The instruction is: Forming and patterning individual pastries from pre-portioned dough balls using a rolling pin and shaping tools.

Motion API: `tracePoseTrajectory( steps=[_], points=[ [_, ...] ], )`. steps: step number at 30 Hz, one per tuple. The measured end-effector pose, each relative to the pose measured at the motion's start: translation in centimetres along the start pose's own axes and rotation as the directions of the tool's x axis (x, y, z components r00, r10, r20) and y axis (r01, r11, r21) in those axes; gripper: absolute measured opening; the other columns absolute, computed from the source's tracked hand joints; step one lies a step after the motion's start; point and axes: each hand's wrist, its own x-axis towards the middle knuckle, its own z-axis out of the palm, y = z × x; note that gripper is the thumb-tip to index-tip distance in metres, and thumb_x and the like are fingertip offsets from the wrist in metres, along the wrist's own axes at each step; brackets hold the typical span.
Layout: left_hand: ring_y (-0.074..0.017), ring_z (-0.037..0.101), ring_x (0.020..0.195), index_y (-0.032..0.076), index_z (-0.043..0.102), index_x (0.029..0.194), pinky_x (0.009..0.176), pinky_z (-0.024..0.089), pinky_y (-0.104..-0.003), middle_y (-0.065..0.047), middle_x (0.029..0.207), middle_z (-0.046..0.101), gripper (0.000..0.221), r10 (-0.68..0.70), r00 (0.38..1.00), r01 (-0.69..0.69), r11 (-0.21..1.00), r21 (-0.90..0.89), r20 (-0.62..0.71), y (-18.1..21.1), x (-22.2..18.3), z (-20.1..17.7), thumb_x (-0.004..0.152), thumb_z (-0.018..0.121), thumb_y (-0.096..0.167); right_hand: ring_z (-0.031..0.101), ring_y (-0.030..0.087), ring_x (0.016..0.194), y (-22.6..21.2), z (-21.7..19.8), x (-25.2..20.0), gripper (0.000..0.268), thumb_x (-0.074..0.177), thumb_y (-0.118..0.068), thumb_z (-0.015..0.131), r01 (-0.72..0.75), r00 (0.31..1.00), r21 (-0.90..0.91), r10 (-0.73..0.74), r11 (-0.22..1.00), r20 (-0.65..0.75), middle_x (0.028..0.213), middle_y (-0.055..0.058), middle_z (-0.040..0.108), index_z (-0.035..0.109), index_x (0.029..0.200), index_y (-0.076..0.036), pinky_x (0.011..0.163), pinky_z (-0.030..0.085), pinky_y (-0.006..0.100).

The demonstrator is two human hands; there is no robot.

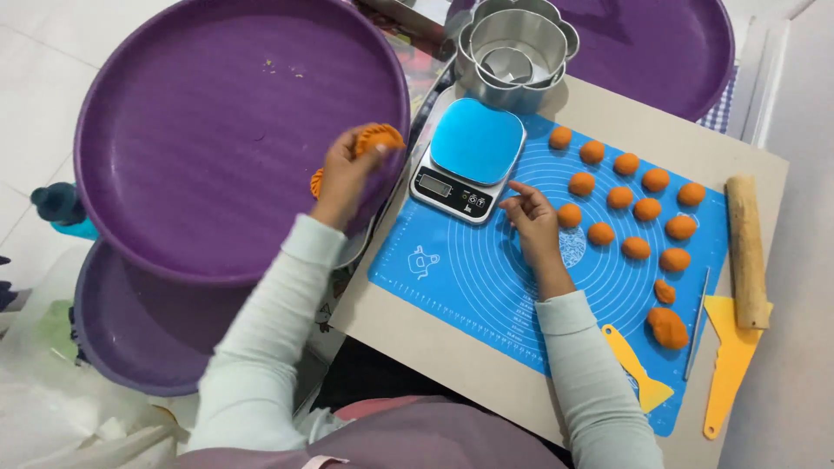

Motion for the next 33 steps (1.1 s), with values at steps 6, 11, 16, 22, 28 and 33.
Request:
tracePoseTrajectory(
  steps=[6,11,16,22,28,33],
  points=[
    [-0.019,0.076,0.083,0.003,0.063,0.122,0.07,0.064,-0.025,-0.013,0.1,0.074,0.047,-0.179,0.977,0.197,0.966,0.17,-0.114,-8.7,8.4,-6.4,0.079,0.083,0.008,0.062,0.006,0.074,0.0,0.0,0.1,0.038,0.096,-0.018,0.076,-0.022,1.0,-0.041,0.022,0.999,0.0,0.091,0.008,0.075,0.066,0.132,-0.01,0.06,0.051,0.016],
    [-0.0159,0.074,0.065,0.006,0.059,0.124,0.057,0.063,-0.028,-0.009,0.098,0.073,0.055,-0.269,0.944,0.323,0.867,0.379,-0.19,-6.5,8.8,-6.5,0.076,0.084,0.017,0.064,0.007,0.078,0.1,0.0,0.2,0.037,0.097,-0.015,0.075,-0.04,0.999,-0.048,0.04,0.998,-0.002,0.091,0.008,0.074,0.066,0.132,-0.008,0.063,0.051,0.017],
    [-0.0232,0.075,0.068,0.005,0.055,0.127,0.055,0.064,-0.032,-0.014,0.097,0.072,0.059,-0.263,0.952,0.304,0.765,0.567,-0.156,-8.0,11.2,-8.3,0.078,0.084,0.02,0.065,0.009,0.081,-0.3,0.1,0.0,0.036,0.097,-0.011,0.073,-0.051,0.999,-0.063,0.052,0.997,0.008,0.092,0.009,0.073,0.066,0.132,-0.007,0.065,0.05,0.017],
    [-0.0328,0.075,0.088,0.004,0.058,0.131,0.061,0.066,-0.042,-0.018,0.112,0.07,0.059,-0.336,0.936,0.312,0.664,0.679,-0.102,-6.5,11.1,-8.5,0.081,0.084,0.025,0.065,0.009,0.082,-0.5,0.2,0.0,0.036,0.097,-0.013,0.073,-0.061,0.998,-0.043,0.061,0.997,0.005,0.092,0.008,0.073,0.066,0.132,-0.007,0.066,0.051,0.017],
    [-0.0363,0.07,0.098,0.002,0.063,0.126,0.066,0.067,-0.04,-0.02,0.111,0.066,0.056,-0.247,0.968,0.192,0.606,0.772,-0.047,-8.5,12.3,-9.6,0.08,0.086,0.023,0.063,0.008,0.079,-1.6,0.5,-0.4,0.035,0.097,-0.015,0.074,-0.07,0.998,-0.032,0.07,0.997,0.0,0.09,0.008,0.073,0.067,0.131,-0.008,0.065,0.049,0.018],
    [-0.0308,0.069,0.108,0.007,0.063,0.13,0.087,0.06,-0.042,-0.015,0.116,0.07,0.053,-0.191,0.981,0.077,0.55,0.832,0.035,-8.2,11.9,-9.5,0.084,0.082,0.025,0.062,0.007,0.079,-1.2,0.4,-0.3,0.034,0.097,-0.011,0.072,-0.055,0.998,-0.029,0.055,0.998,0.004,0.09,0.008,0.074,0.067,0.131,-0.007,0.065,0.048,0.017]
  ],
)
